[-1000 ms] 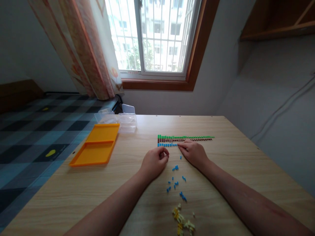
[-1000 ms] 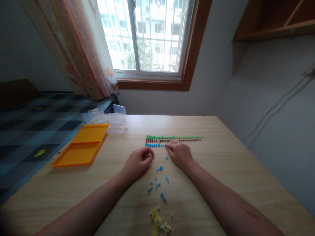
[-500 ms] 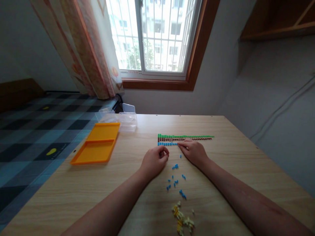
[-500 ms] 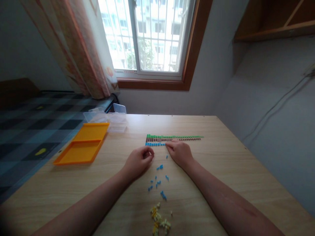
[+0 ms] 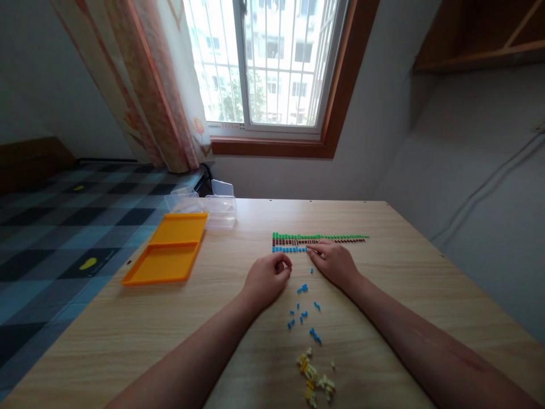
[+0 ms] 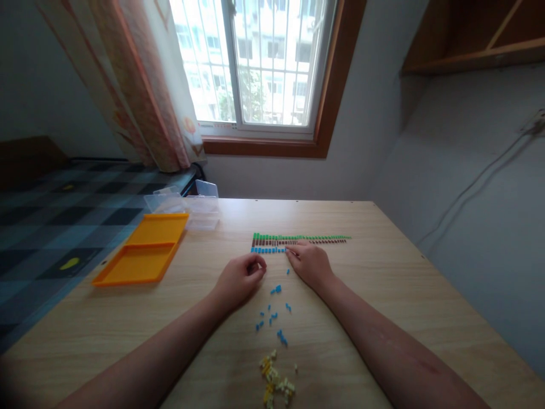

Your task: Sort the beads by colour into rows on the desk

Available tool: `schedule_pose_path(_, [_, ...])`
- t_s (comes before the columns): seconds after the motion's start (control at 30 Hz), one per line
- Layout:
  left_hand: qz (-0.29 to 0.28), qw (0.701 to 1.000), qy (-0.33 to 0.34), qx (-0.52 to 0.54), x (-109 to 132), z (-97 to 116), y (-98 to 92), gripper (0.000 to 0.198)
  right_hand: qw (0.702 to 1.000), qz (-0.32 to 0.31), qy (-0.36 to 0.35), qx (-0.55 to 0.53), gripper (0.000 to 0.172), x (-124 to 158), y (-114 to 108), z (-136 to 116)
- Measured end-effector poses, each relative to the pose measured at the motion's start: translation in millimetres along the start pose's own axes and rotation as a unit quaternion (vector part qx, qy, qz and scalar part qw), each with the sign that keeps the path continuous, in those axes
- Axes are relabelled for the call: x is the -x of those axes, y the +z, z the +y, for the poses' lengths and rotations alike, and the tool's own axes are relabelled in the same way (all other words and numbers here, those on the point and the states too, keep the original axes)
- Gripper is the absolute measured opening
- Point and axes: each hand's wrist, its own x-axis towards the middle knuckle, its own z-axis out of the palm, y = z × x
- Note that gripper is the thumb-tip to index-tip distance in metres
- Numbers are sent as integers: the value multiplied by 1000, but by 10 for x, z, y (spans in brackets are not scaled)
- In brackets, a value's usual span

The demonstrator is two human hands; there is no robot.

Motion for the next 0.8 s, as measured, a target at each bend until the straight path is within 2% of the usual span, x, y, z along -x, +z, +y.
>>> schedule_pose_path(0.8, [-3, 1000, 1, -16, -12, -1, 12, 12, 1000, -10, 9, 4, 21, -45, -11, -10])
